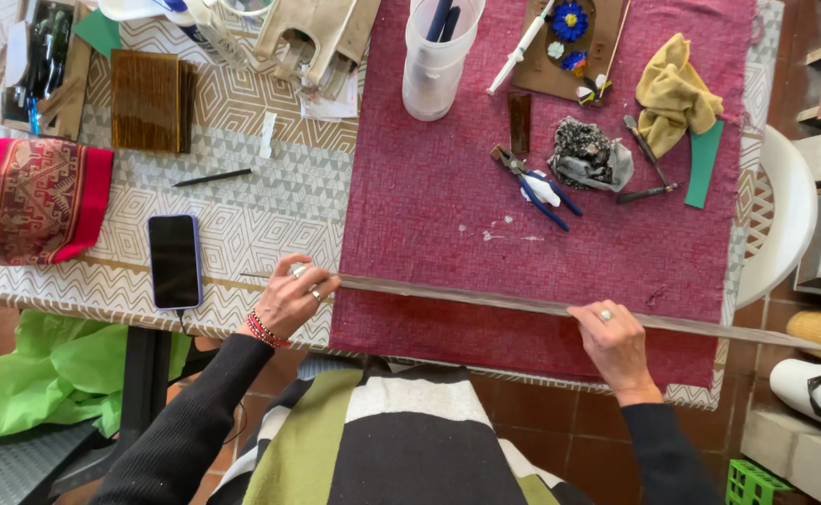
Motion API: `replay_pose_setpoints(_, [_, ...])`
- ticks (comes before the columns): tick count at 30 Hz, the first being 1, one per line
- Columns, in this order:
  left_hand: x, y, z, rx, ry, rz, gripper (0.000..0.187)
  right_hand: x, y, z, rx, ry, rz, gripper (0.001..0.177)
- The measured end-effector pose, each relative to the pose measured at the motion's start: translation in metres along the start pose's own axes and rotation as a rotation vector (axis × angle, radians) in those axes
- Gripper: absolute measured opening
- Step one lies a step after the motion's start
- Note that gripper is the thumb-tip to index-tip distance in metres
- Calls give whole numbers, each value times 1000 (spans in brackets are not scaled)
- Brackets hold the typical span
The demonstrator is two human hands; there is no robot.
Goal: Marking amber glass tiles using a green template and a marker for precise cutting.
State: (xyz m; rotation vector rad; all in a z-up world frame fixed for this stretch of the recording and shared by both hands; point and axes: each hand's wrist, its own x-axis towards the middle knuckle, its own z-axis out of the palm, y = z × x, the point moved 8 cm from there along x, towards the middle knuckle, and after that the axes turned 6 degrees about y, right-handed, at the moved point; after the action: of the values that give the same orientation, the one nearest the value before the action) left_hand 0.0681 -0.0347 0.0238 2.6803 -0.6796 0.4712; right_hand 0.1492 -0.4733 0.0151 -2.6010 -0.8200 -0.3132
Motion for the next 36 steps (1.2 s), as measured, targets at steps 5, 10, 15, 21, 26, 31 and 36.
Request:
replay_pose_setpoints(5, [-31,32,-3,34,18,166,24,-35,-29,-8,-73,95,-58,20])
replay_pose_setpoints(10, [-32,38,10,98,3,207,17,-40,-26,-10,-133,149,-66,19])
replay_pose_setpoints(15, [-10,43,5,87,44,210,19,-36,-22,-23,-154,111,-64,18])
replay_pose_setpoints(21, [3,34,20,65,37,208,14,-25,-2,-26,-185,116,-61,21])
replay_pose_setpoints(26, [52,18,29,-32,-9,23,18,2,38,-38,-142,-3,-19,18])
replay_pose_setpoints(31, [89,-17,74,-143,-194,-145,24,19,111,-24,48,-250,89,18])
replay_pose_setpoints(36, [94,-54,165,-407,-448,-374,22,2,206,42,190,-648,428,30])
